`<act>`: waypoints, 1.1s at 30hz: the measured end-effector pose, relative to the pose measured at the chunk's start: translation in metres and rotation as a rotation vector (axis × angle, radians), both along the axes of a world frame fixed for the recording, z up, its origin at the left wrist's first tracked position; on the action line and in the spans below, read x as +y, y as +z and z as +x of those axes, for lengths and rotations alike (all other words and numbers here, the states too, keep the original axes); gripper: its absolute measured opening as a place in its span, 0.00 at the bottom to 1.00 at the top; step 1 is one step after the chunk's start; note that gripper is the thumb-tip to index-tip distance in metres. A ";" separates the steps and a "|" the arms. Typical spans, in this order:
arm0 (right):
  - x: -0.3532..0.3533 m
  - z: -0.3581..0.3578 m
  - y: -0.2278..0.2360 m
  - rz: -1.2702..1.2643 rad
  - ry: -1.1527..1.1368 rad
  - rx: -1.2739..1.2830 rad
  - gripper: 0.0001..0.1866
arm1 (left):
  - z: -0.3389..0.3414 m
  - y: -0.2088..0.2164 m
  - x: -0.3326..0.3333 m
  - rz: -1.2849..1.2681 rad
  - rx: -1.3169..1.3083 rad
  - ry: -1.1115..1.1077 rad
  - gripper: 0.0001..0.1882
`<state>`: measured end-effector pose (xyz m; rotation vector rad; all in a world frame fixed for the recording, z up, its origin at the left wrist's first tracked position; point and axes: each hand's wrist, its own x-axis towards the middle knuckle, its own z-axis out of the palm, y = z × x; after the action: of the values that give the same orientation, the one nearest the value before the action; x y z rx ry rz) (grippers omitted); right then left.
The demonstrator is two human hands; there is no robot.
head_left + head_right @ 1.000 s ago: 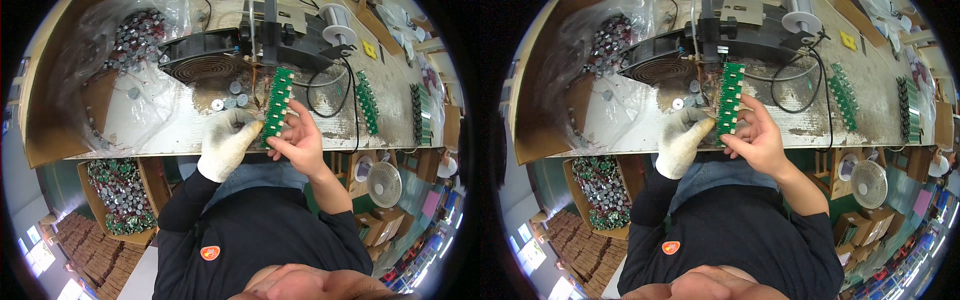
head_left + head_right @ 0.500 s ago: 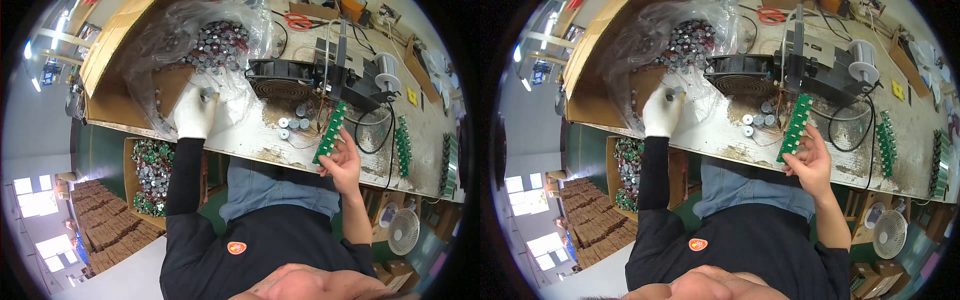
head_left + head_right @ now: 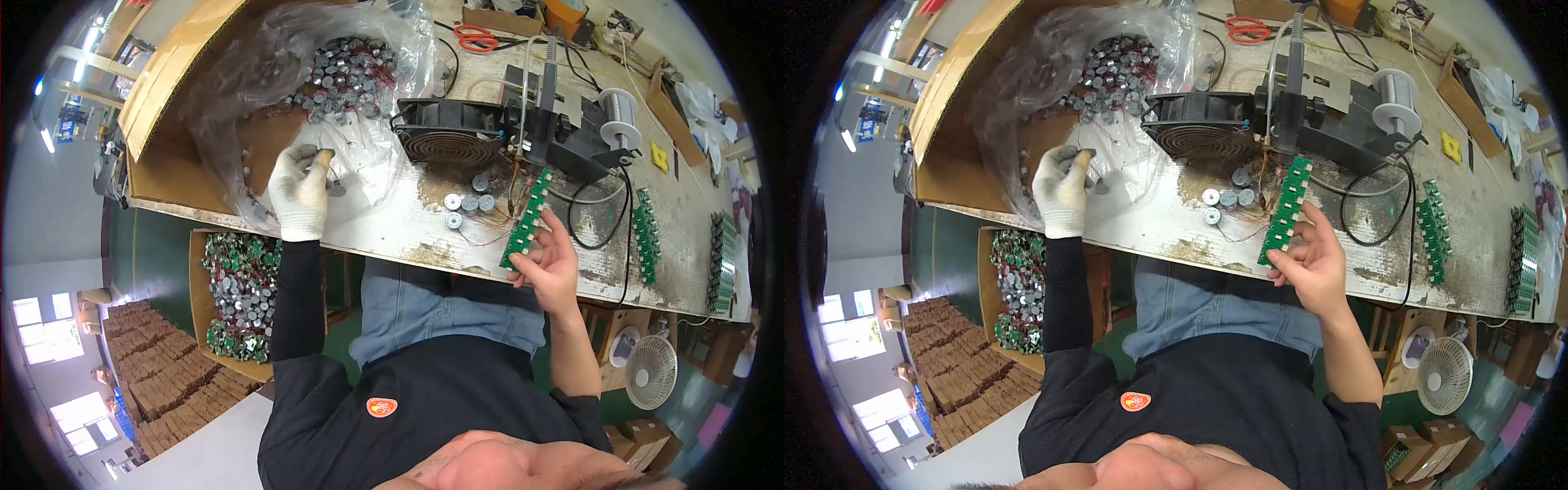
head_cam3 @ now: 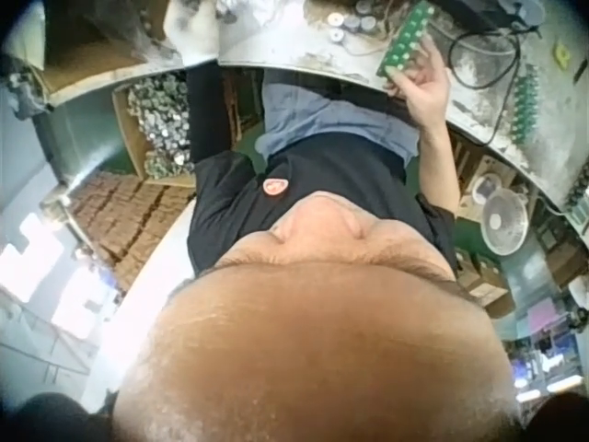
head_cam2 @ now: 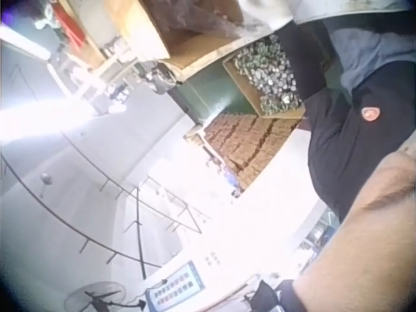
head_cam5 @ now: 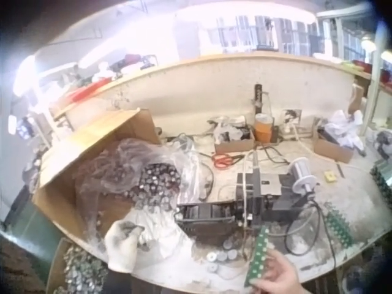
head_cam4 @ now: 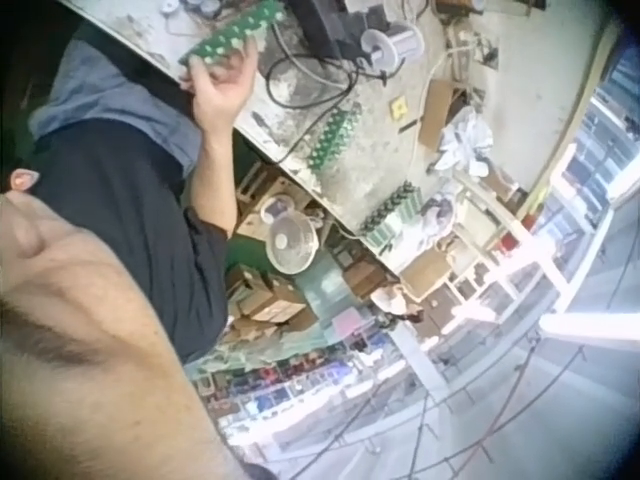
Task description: The person picks up a motor from a plastic bag, places it on the table, and solders its wires to a circuit board using a soldering machine. They then set the board down and pick up another motor to repeat the process.
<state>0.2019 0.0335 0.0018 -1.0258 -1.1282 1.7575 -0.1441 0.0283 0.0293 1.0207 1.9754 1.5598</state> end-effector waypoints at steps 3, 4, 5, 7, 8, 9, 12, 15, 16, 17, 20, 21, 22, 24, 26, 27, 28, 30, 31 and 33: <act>0.000 0.001 0.000 -0.003 -0.001 0.004 0.40 | 0.005 -0.002 -0.006 0.055 -0.107 -0.046 0.14; 0.000 0.001 0.000 -0.003 0.001 0.008 0.40 | 0.006 -0.004 -0.007 0.072 -0.144 -0.110 0.15; -0.001 0.002 -0.001 -0.008 -0.004 0.004 0.40 | 0.011 -0.005 -0.010 0.045 -0.119 -0.122 0.15; 0.000 0.001 -0.001 0.009 0.006 0.006 0.39 | 0.021 -0.009 -0.015 0.031 -0.122 -0.121 0.15; -0.001 0.002 -0.002 0.004 -0.004 -0.005 0.39 | 0.031 -0.008 -0.017 0.010 -0.126 -0.151 0.16; -0.001 0.002 -0.002 0.002 -0.005 0.002 0.39 | 0.040 -0.009 -0.019 0.004 -0.151 -0.175 0.16; -0.001 0.002 -0.003 -0.010 0.002 0.017 0.40 | 0.064 -0.007 -0.029 -0.048 -0.192 -0.250 0.15; -0.001 0.001 -0.003 0.005 0.013 0.012 0.41 | 0.086 -0.002 -0.036 -0.119 -0.197 -0.324 0.13; -0.002 0.001 -0.003 0.020 0.013 0.001 0.41 | 0.092 -0.006 -0.038 -0.112 -0.198 -0.352 0.13; -0.001 0.001 -0.003 0.020 0.031 0.028 0.42 | 0.100 -0.007 -0.038 -0.107 -0.222 -0.353 0.12; 0.002 0.001 0.000 -0.008 0.025 0.045 0.42 | 0.113 -0.010 -0.039 -0.090 -0.133 -0.458 0.12; 0.001 0.001 0.001 -0.001 0.023 0.048 0.42 | 0.119 -0.007 -0.039 -0.100 -0.150 -0.475 0.11; 0.001 0.000 0.002 0.006 0.021 0.051 0.42 | 0.124 -0.004 -0.037 -0.103 -0.158 -0.487 0.11; 0.000 0.000 0.002 0.003 0.008 0.056 0.42 | 0.133 -0.001 -0.036 -0.089 0.030 -0.556 0.09; 0.001 -0.002 0.002 -0.001 -0.005 0.062 0.43 | 0.143 -0.003 -0.034 -0.107 -0.002 -0.558 0.07; 0.001 -0.002 0.002 -0.005 -0.014 0.056 0.43 | 0.147 -0.006 -0.033 -0.121 -0.032 -0.563 0.07; 0.002 -0.003 0.002 -0.010 -0.020 0.069 0.43 | 0.151 -0.008 -0.033 -0.134 -0.061 -0.567 0.07; 0.002 -0.003 0.001 -0.009 -0.025 0.085 0.42 | 0.158 -0.010 -0.031 -0.155 -0.093 -0.571 0.07; 0.002 -0.003 0.002 -0.012 -0.030 0.083 0.42 | 0.161 -0.011 -0.030 -0.173 -0.120 -0.568 0.07; 0.002 -0.004 0.004 -0.004 -0.037 0.083 0.42 | 0.164 -0.014 -0.028 -0.181 -0.165 -0.572 0.08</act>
<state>0.1975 0.0359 0.0053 -0.9607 -1.0484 1.7577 0.0202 0.0006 0.0150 1.2002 1.4994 1.0921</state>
